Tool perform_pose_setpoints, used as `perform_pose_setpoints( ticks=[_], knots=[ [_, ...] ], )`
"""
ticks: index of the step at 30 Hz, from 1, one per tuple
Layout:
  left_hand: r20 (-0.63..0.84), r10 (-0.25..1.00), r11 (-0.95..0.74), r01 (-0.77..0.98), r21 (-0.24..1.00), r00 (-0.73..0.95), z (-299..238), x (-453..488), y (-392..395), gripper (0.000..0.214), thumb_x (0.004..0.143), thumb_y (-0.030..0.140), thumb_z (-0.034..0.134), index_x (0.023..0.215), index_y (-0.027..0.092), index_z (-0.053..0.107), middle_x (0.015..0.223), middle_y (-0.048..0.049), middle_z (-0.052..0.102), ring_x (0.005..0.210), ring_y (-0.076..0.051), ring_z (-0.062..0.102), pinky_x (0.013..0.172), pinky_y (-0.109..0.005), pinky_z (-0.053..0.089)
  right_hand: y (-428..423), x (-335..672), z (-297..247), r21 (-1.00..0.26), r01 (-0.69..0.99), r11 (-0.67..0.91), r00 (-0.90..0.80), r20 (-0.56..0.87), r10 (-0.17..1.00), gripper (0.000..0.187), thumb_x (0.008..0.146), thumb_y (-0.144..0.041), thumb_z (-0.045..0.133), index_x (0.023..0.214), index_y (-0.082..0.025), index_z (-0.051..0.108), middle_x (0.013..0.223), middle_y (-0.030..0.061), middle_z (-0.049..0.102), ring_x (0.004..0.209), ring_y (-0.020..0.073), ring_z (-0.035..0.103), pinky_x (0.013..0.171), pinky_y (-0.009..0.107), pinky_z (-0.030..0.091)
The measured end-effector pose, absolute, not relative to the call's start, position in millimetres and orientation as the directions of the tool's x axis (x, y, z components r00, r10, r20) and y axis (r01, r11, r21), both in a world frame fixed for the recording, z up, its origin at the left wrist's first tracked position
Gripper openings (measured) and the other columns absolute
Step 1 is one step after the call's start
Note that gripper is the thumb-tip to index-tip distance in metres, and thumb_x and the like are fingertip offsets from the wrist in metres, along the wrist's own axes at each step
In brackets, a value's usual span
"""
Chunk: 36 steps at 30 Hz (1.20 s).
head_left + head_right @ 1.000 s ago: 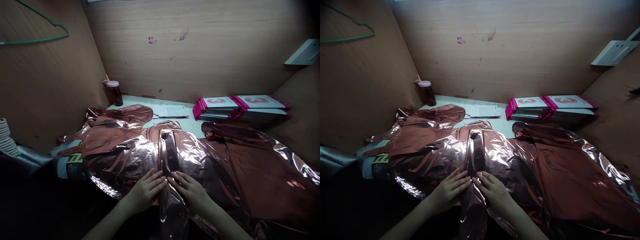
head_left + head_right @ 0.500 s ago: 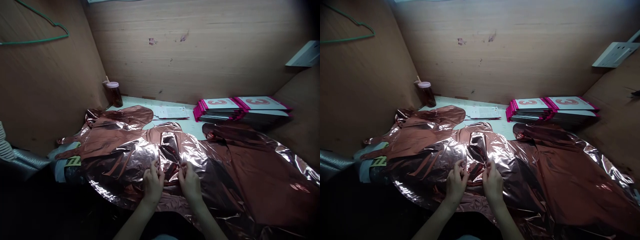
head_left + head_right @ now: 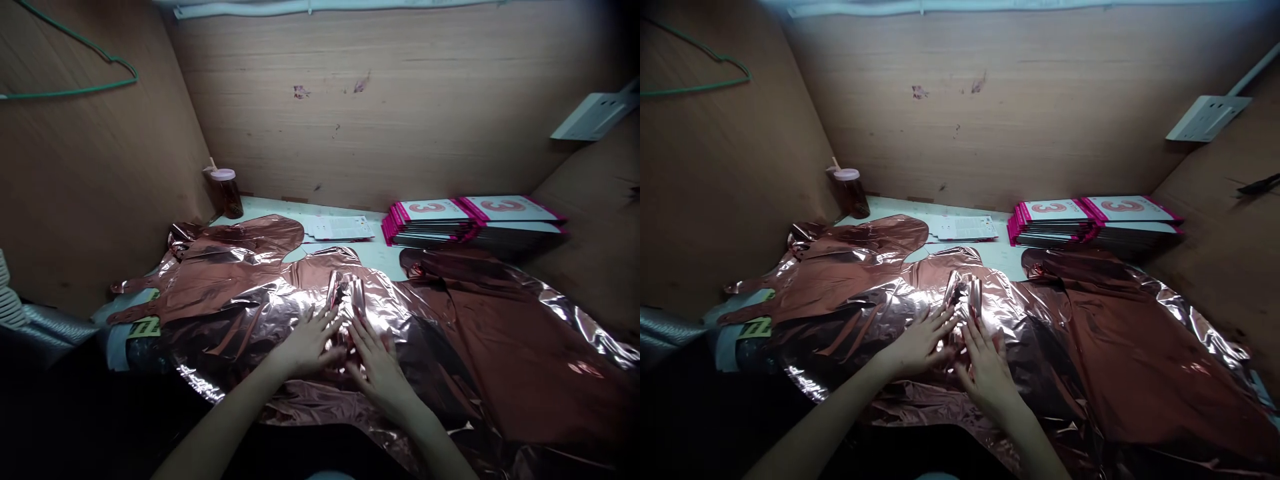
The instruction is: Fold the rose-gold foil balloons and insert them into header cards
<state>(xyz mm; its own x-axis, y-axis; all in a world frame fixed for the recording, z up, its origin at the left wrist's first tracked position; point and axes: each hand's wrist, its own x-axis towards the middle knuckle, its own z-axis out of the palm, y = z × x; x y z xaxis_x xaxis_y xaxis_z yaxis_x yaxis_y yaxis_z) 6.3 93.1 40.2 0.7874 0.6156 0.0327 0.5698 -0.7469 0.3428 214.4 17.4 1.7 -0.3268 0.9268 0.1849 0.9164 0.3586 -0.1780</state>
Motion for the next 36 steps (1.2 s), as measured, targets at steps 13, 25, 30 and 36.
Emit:
perform_pose_setpoints(
  ticks=[13,25,30,36],
  knots=[
    [0.578,0.462,-0.879,0.432,0.199,0.673,0.6,-11.2,15.6,0.015,0.094,0.015,0.052,0.101,0.016,0.066,0.107,-0.0064,0.072,0.118,-0.021,0.060,0.111,-0.042,0.041,-28.1,252.0,-3.5,-0.174,0.651,0.739,-0.685,0.286,0.670,0.076,0.081,-0.003,0.040,0.153,-0.017,0.024,0.156,0.0094,0.033,0.148,0.0257,0.018,0.116,0.051,0.027],
    [0.438,0.895,-0.203,0.794,0.572,-0.087,-8.8,29.4,28.1,0.038,0.096,0.031,0.049,0.128,0.011,0.054,0.076,-0.0038,0.064,0.077,-0.020,0.060,0.076,-0.036,0.045,40.0,191.5,14.1,-0.748,0.653,-0.117,0.224,0.044,0.973,0.028,0.096,-0.037,0.045,0.108,-0.015,0.057,0.082,0.0081,0.074,0.074,0.0230,0.071,0.065,0.029,0.052],
    [0.285,0.957,-0.092,0.874,0.477,-0.055,-3.3,32.4,43.7,0.044,0.092,0.027,0.053,0.133,0.010,0.053,0.077,-0.0048,0.065,0.079,-0.022,0.061,0.081,-0.038,0.042,52.5,170.9,13.5,-0.610,0.757,-0.235,0.339,0.059,0.939,0.040,0.094,-0.023,0.038,0.128,-0.005,0.049,0.087,0.0217,0.072,0.077,0.0364,0.070,0.066,0.041,0.047],
    [0.080,0.997,-0.031,0.917,0.397,-0.001,16.9,37.4,61.2,0.041,0.097,0.029,0.046,0.134,0.012,0.054,0.089,-0.0098,0.072,0.083,-0.025,0.067,0.086,-0.039,0.041,40.1,174.7,1.1,-0.658,0.741,-0.135,0.329,0.179,0.927,0.032,0.095,-0.027,0.036,0.117,-0.013,0.054,0.102,0.0156,0.072,0.086,0.0278,0.071,0.071,0.034,0.049]
  ],
)
